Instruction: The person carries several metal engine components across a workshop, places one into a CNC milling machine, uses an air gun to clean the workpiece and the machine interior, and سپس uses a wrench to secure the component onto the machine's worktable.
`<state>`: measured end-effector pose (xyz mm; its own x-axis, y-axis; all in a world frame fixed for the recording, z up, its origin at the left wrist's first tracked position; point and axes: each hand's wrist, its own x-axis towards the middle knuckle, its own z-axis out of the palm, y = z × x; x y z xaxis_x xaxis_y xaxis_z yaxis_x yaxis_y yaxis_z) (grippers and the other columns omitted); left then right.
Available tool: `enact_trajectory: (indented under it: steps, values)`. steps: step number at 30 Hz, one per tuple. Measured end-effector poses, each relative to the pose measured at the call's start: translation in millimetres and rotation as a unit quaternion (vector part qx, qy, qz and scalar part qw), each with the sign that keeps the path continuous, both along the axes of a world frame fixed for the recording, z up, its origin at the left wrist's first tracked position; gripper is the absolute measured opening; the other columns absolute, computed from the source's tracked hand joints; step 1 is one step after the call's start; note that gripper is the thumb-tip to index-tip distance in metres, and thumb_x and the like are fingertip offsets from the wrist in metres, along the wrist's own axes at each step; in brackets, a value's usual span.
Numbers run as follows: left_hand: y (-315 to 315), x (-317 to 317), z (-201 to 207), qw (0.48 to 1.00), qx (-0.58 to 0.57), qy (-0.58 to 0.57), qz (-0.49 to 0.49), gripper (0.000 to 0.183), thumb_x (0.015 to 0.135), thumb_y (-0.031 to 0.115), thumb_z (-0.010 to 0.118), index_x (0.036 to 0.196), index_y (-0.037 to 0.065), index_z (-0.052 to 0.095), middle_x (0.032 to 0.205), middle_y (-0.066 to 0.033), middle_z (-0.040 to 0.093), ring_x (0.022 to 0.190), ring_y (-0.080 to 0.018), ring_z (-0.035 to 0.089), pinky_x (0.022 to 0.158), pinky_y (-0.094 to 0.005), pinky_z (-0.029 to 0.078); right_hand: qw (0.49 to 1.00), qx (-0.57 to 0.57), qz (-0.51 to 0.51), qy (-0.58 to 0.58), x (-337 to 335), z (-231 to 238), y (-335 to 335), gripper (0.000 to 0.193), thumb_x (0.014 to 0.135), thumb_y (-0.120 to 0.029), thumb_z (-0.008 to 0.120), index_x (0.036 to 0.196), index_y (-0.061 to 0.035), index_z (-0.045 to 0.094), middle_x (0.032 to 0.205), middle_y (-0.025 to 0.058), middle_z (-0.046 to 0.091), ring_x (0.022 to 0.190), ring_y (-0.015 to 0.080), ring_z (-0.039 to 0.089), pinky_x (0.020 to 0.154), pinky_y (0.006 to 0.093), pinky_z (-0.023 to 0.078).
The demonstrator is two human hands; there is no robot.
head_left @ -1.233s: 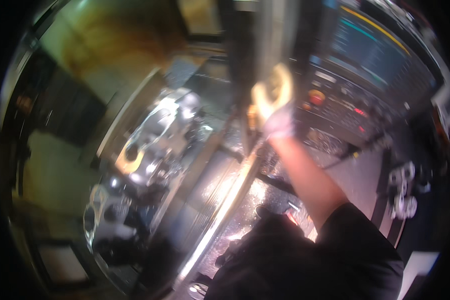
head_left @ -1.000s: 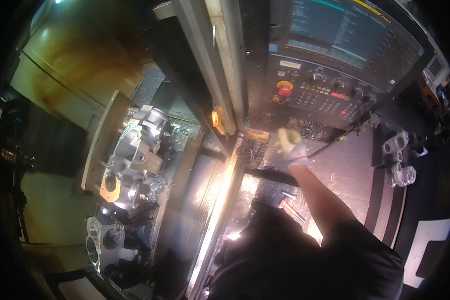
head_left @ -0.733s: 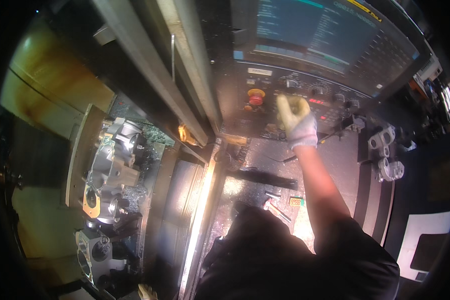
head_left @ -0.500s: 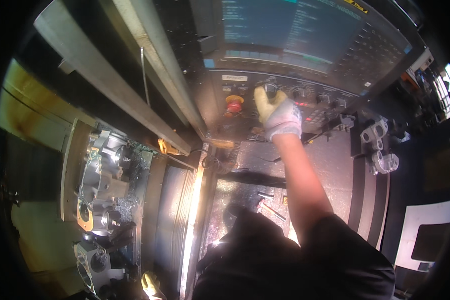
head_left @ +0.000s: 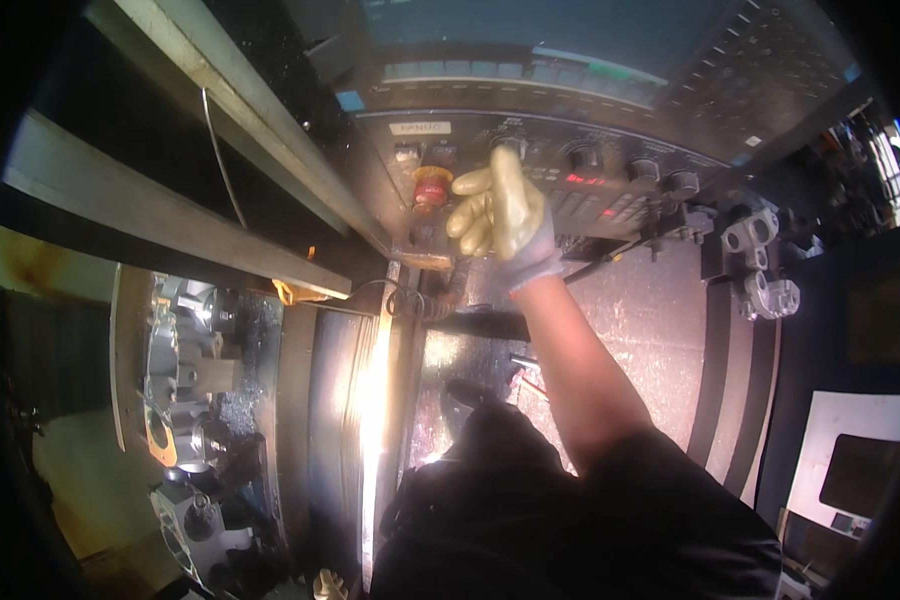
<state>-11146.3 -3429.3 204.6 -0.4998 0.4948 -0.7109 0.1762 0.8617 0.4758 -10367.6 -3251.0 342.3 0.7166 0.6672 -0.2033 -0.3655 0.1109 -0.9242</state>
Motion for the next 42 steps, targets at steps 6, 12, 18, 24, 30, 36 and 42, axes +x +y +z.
enact_trajectory:
  steps: [6, 12, 18, 24, 30, 36, 42]
  values:
    - [30.4, 45.3, -3.0, 0.989, 0.020, 0.088, -0.113, 0.045, 0.098, 0.043, 0.064, 0.128, 0.009, 0.064, 0.114, -0.0023, 0.069, 0.095, -0.0175, 0.063, 0.079, -0.0330, 0.048, 0.977, -0.171, 0.124, 0.040, -28.0, -112.4, -51.5, 0.030, 0.100, -0.027, 0.061, 0.101, 0.0020, 0.066, 0.074, 0.0108, 0.066, 0.054, 0.0136, 0.056, 0.046, 0.0283, 0.047]
    - [28.0, 59.1, -0.2, 0.982, 0.060, 0.069, -0.163, 0.046, 0.096, 0.041, 0.070, 0.125, 0.005, 0.064, 0.109, -0.0020, 0.067, 0.096, -0.0154, 0.062, 0.086, -0.0314, 0.049, 0.990, -0.136, 0.006, 0.037, -4.1, -113.5, -30.7, 0.040, 0.104, -0.040, 0.057, 0.094, -0.0023, 0.069, 0.064, 0.0084, 0.066, 0.041, 0.0115, 0.051, 0.038, 0.0261, 0.039]
    - [9.2, 48.8, -13.1, 0.985, 0.061, 0.068, -0.144, 0.044, 0.097, 0.037, 0.068, 0.125, 0.004, 0.064, 0.112, -0.0044, 0.067, 0.099, -0.0184, 0.062, 0.092, -0.0340, 0.050, 0.996, -0.082, -0.015, 0.025, 7.0, -133.6, -1.4, 0.057, 0.100, -0.057, 0.058, 0.092, -0.0020, 0.071, 0.061, 0.0088, 0.067, 0.040, 0.0128, 0.055, 0.040, 0.0258, 0.042]
    - [-26.8, 66.0, -25.8, 0.967, 0.041, 0.163, -0.191, 0.048, 0.094, 0.038, 0.068, 0.124, 0.001, 0.066, 0.118, -0.0169, 0.072, 0.109, -0.0264, 0.068, 0.095, -0.0360, 0.052, 0.992, -0.083, -0.067, 0.060, 23.8, -164.2, 12.4, 0.060, 0.099, -0.062, 0.054, 0.098, -0.0042, 0.070, 0.060, 0.0080, 0.062, 0.041, 0.0141, 0.048, 0.038, 0.0285, 0.037]
    - [-41.1, 75.8, -20.8, 0.974, 0.006, 0.162, -0.155, 0.042, 0.092, 0.034, 0.074, 0.120, 0.004, 0.068, 0.116, -0.0129, 0.073, 0.108, -0.0244, 0.068, 0.097, -0.0349, 0.052, 0.975, -0.201, -0.075, 0.052, 35.5, -166.9, 29.7, 0.071, 0.101, -0.071, 0.039, 0.110, -0.0068, 0.069, 0.060, 0.0050, 0.058, 0.041, 0.0128, 0.040, 0.040, 0.0265, 0.032]
    - [-34.3, 131.0, -37.9, 0.970, -0.026, 0.174, -0.168, 0.050, 0.089, 0.044, 0.068, 0.122, 0.007, 0.070, 0.119, -0.0174, 0.073, 0.113, -0.0340, 0.068, 0.098, -0.0411, 0.053, 0.982, -0.167, -0.082, 0.031, 87.5, -233.3, 45.5, 0.074, 0.098, -0.076, 0.038, 0.107, -0.0096, 0.070, 0.056, -0.0011, 0.049, 0.042, 0.0115, 0.040, 0.042, 0.0249, 0.034]
    - [27.8, 177.4, -49.5, 0.967, -0.032, 0.184, -0.175, 0.046, 0.091, 0.041, 0.069, 0.117, 0.003, 0.069, 0.109, -0.0201, 0.072, 0.105, -0.0307, 0.068, 0.092, -0.0412, 0.054, 0.984, -0.114, -0.075, 0.118, 121.7, -253.5, 75.9, 0.066, 0.102, -0.066, 0.042, 0.096, -0.0059, 0.070, 0.058, 0.0055, 0.059, 0.043, 0.0115, 0.047, 0.038, 0.0238, 0.032]
